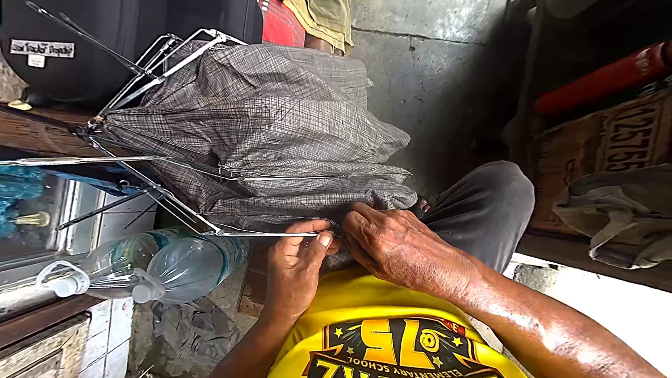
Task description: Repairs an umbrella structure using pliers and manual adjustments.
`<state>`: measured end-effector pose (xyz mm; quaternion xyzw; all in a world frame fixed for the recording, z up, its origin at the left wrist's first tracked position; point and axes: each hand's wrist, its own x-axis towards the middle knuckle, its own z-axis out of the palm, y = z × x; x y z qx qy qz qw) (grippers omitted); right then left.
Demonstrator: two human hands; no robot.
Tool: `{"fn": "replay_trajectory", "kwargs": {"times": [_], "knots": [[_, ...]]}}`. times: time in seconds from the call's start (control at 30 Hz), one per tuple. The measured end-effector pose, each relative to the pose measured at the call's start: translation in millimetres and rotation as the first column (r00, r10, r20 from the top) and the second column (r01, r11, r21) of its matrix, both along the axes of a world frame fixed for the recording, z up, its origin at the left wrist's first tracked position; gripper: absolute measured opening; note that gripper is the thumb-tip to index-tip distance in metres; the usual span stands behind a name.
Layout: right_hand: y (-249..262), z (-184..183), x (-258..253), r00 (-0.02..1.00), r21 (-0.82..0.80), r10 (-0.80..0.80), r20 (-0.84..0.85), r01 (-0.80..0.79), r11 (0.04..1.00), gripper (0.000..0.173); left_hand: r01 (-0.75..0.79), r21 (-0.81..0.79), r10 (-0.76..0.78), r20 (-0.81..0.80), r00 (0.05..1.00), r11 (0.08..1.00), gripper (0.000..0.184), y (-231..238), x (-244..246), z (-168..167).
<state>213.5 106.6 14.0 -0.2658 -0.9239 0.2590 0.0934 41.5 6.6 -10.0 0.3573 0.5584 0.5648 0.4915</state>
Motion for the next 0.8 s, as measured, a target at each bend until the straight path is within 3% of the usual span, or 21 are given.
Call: {"fn": "replay_trajectory", "kwargs": {"times": [0.8], "knots": [[18, 13, -4, 0.983, 0.043, 0.146, 0.116, -0.151, 0.988, 0.018, 0.003, -0.003, -0.003, 0.034, 0.999, 1.000, 0.017, 2, -1, 1]]}}
